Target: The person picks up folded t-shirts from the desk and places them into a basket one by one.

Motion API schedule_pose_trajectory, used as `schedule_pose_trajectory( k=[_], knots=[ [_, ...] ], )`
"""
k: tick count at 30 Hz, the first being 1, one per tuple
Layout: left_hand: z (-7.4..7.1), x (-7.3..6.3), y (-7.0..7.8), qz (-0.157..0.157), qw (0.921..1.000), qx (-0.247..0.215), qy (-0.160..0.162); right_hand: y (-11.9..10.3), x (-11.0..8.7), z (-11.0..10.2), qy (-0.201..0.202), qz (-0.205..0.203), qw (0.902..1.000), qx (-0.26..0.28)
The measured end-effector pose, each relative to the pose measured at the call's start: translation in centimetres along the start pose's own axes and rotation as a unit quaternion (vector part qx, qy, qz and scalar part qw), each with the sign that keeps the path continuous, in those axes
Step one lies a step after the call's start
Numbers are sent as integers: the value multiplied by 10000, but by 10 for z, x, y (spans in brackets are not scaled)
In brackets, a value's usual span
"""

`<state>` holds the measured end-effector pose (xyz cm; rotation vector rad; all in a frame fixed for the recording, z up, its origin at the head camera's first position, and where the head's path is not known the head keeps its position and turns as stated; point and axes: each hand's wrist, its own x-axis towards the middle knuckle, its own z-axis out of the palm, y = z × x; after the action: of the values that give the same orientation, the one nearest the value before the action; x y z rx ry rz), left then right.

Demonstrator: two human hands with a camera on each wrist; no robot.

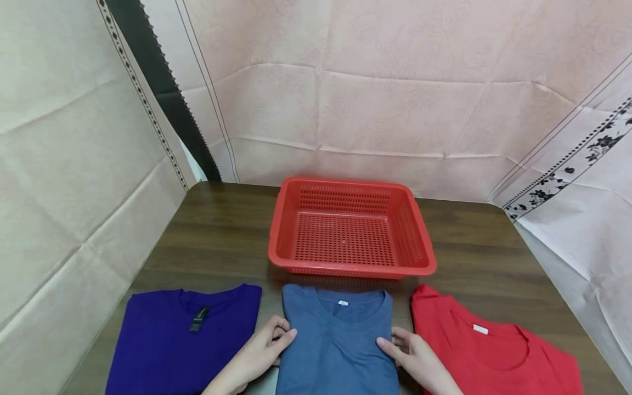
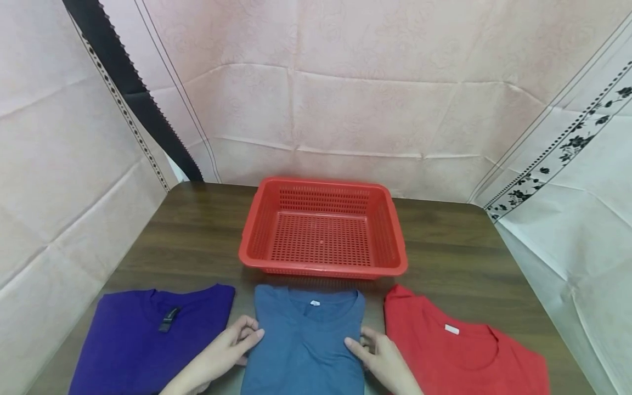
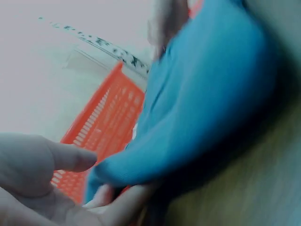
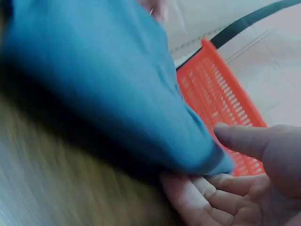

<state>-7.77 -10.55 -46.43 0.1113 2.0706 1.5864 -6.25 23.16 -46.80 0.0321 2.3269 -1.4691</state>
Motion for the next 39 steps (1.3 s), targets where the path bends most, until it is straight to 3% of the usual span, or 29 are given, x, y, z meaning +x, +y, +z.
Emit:
schedule_pose_trajectory(
  k=[3,7,14,18,21,24,30,34,39],
  knots=[
    [3,2,-2,-330,9902,-1246,-537,-1,-3,6,-267,165,9980,540],
    [6,6,-5,-570,9696,-2185,-946,-2,-6,15,-534,596,9879,1327],
    [13,11,-6,-612,9477,-2820,-1363,4,-6,11,-1108,762,9625,2358],
    [8,4,0,-576,9339,-3130,-1628,1,-15,2,-1273,777,9498,2750],
    [2,-5,12,-343,9227,-3318,-1933,-9,-24,-5,-1338,583,9481,2825],
    [-3,-15,29,-135,9205,-3339,-2023,-24,-33,-13,-1336,384,9505,2778],
    [-19,-20,71,217,9293,-3118,-1971,-65,-40,-32,-1135,429,9436,3082],
    [-33,-3,100,362,9369,-2932,-1866,-96,-30,-47,-761,413,9471,3091],
    [-50,29,134,287,9408,-2940,-1661,-125,-3,-70,-656,135,9485,3096]
  ],
)
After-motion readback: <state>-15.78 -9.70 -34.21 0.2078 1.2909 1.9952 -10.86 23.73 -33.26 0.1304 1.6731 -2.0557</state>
